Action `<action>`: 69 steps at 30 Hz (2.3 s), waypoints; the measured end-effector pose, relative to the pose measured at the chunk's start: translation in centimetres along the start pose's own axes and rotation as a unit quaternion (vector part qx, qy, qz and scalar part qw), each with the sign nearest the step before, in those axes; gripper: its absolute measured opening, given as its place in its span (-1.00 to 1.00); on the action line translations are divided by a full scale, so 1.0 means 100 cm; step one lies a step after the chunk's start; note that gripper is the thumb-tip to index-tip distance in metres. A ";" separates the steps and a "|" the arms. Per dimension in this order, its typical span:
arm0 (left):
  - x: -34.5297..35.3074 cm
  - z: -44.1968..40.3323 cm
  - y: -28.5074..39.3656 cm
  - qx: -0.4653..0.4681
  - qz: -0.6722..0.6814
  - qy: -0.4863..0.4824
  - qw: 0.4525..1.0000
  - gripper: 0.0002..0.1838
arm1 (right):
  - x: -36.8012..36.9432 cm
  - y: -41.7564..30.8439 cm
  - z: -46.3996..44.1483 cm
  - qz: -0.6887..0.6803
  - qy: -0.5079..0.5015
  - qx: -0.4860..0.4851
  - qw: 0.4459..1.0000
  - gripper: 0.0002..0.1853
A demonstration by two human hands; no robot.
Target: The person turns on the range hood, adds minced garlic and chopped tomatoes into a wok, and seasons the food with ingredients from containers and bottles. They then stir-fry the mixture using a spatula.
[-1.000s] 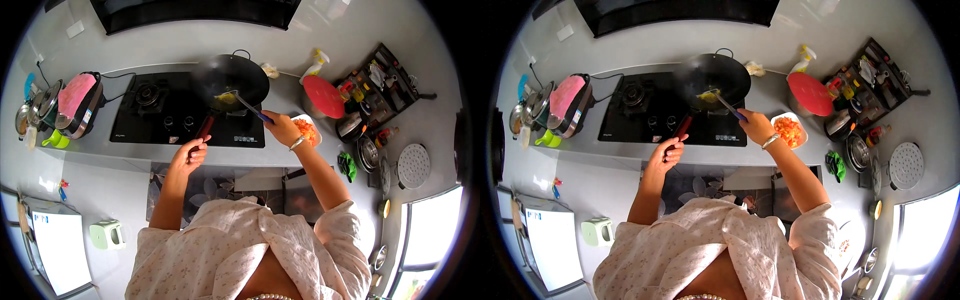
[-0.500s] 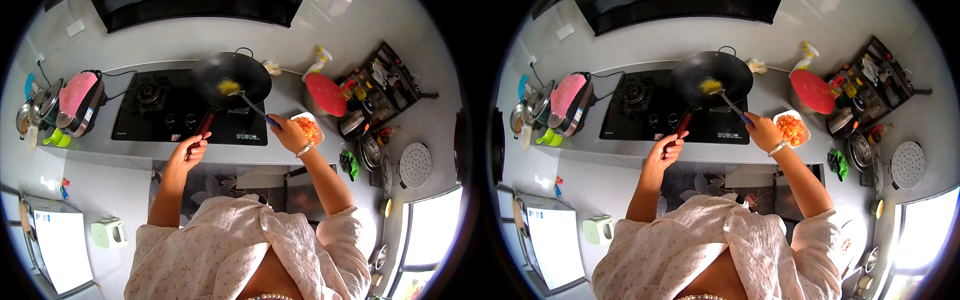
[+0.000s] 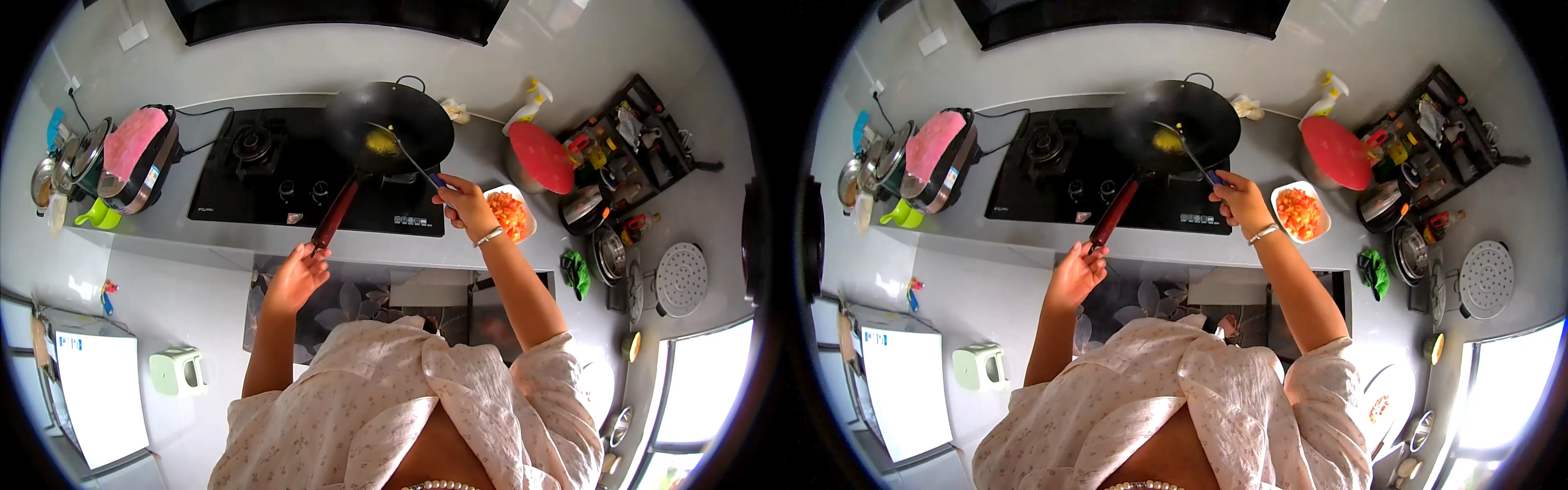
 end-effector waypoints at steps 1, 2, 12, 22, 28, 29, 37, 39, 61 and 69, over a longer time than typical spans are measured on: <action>-0.002 0.002 -0.001 -0.001 0.000 0.003 1.000 -0.69 | 0.000 -0.002 0.007 -0.020 -0.008 0.006 1.000 -0.48; -0.008 0.004 -0.002 0.014 -0.017 0.031 0.999 -0.72 | 0.000 -0.002 0.013 -0.020 -0.010 0.010 1.000 -0.48; -0.021 0.005 -0.008 0.057 -0.070 0.124 0.988 -0.62 | -0.022 0.003 0.055 -0.026 0.020 -0.049 0.998 -0.50; -0.022 -0.013 -0.019 0.089 -0.024 0.203 0.975 -0.47 | -0.032 0.011 0.071 -0.026 0.049 -0.062 0.997 -0.52; -0.041 -0.016 -0.031 0.072 0.050 0.177 0.980 -0.60 | -0.013 0.011 0.065 -0.001 0.005 -0.033 0.999 -0.50; -0.044 -0.015 -0.033 0.072 0.049 0.177 0.980 -0.60 | -0.007 0.011 0.064 -0.004 0.004 -0.033 0.999 -0.50; -0.039 -0.005 -0.013 0.182 0.027 0.185 0.965 -0.51 | 0.010 0.030 0.023 0.009 0.007 -0.042 0.999 -0.50; -0.032 0.000 0.005 0.216 0.047 0.122 0.967 -0.38 | 0.010 0.030 0.017 0.011 0.027 -0.050 0.998 -0.51; 0.037 0.019 0.054 0.324 -0.194 0.017 0.926 -0.52 | -0.009 0.028 0.026 -0.012 0.070 -0.097 0.993 -0.52; 0.018 0.032 0.064 0.347 -0.266 0.180 0.881 -0.73 | -0.012 0.027 0.026 -0.019 0.079 -0.109 0.991 -0.52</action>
Point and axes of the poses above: each hand's wrist, its own z-axis away from the middle knuckle, its own x-axis out of the palm, y = z × x, the point moved 2 cm from there along -z, towards the middle knuckle, and after that the axes turned 1 degree about y, right-handed, at the moved point
